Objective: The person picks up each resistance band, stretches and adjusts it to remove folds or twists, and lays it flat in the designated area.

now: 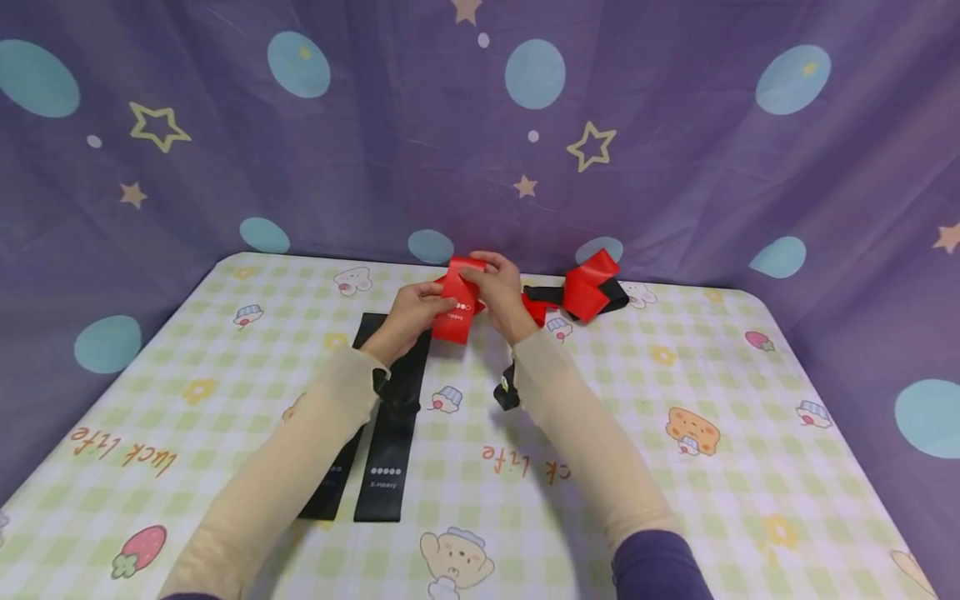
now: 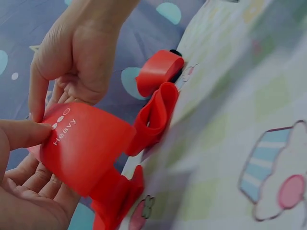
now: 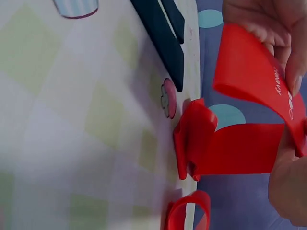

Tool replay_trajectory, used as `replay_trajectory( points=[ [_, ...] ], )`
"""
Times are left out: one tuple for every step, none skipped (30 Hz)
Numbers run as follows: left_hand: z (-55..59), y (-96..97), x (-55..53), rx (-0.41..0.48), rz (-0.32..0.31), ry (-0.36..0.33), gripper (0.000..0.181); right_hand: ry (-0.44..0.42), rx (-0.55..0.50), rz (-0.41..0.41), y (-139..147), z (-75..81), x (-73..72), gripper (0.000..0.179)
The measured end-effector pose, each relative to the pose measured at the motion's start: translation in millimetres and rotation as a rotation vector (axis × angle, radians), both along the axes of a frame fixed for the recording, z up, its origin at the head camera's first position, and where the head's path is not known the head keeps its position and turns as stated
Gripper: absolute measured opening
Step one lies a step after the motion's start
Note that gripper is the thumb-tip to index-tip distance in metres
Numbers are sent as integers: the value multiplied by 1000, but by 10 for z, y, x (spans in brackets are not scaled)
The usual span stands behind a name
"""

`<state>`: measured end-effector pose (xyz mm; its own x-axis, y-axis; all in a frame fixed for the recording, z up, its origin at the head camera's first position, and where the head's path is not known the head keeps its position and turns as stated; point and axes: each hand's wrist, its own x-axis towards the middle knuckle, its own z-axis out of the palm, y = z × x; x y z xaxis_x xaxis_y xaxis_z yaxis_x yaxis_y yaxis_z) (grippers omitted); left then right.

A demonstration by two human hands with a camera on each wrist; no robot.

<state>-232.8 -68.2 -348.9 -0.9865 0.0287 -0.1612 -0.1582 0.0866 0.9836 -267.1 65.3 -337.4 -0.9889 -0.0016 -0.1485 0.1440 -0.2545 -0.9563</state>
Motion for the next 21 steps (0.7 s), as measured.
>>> replay_trajectory(
  points=[
    [-16, 0, 18, -9, -10, -10, 36, -1, 19, 1, 8, -9, -2, 41],
    [-31, 0, 38, -21, -20, -20, 36, -2, 40, 3, 17, -20, -5, 41],
    [-45, 1, 56, -33, -32, -27, 35, -1, 54, 6, 24, -31, -10, 42],
    [-59, 2, 73, -41, -44, -29, 35, -2, 69, 8, 31, -41, -15, 41],
    [-71, 4, 90, -48, -55, -31, 35, -4, 80, 8, 38, -49, -21, 41],
    [-80, 8, 105, -54, -65, -30, 35, -6, 83, 9, 42, -57, -26, 42],
    [-88, 11, 118, -57, -72, -29, 35, -12, 85, 8, 46, -63, -33, 44],
    [-99, 13, 130, -57, -77, -31, 35, -17, 88, 7, 48, -67, -39, 46],
    [-107, 14, 141, -56, -78, -33, 35, -26, 83, 4, 49, -69, -45, 49],
    [-114, 15, 151, -53, -77, -36, 35, -37, 79, 0, 50, -71, -51, 52],
    [-119, 15, 162, -49, -75, -39, 35, -50, 67, -5, 50, -73, -57, 56],
    [-125, 14, 171, -45, -71, -41, 34, -60, 60, -6, 50, -74, -61, 60],
    [-134, 13, 180, -42, -68, -44, 33, -74, 56, -9, 54, -76, -65, 63],
    [-144, 11, 188, -41, -64, -47, 32, -86, 41, -4, 55, -77, -70, 62],
    [-152, 10, 196, -41, -62, -49, 31, -106, 23, -3, 59, -80, -71, 61],
    [-163, 7, 204, -40, -60, -49, 30, -127, 6, -2, 62, -81, -70, 58],
    [-176, 6, 209, -39, -57, -49, 28, -148, -13, 2, 65, -81, -68, 53],
    [-190, 4, 214, -40, -55, -49, 27, -173, -24, 4, 68, -80, -64, 48],
    [-203, 3, 220, -40, -54, -49, 25, -200, -38, 3, 72, -78, -59, 42],
    [-215, 1, 225, -42, -52, -51, 24, -227, -55, 2, 74, -76, -54, 37],
    [-228, 0, 230, -41, -52, -53, 23, -253, -59, -6, 79, -74, -45, 34]
  ],
)
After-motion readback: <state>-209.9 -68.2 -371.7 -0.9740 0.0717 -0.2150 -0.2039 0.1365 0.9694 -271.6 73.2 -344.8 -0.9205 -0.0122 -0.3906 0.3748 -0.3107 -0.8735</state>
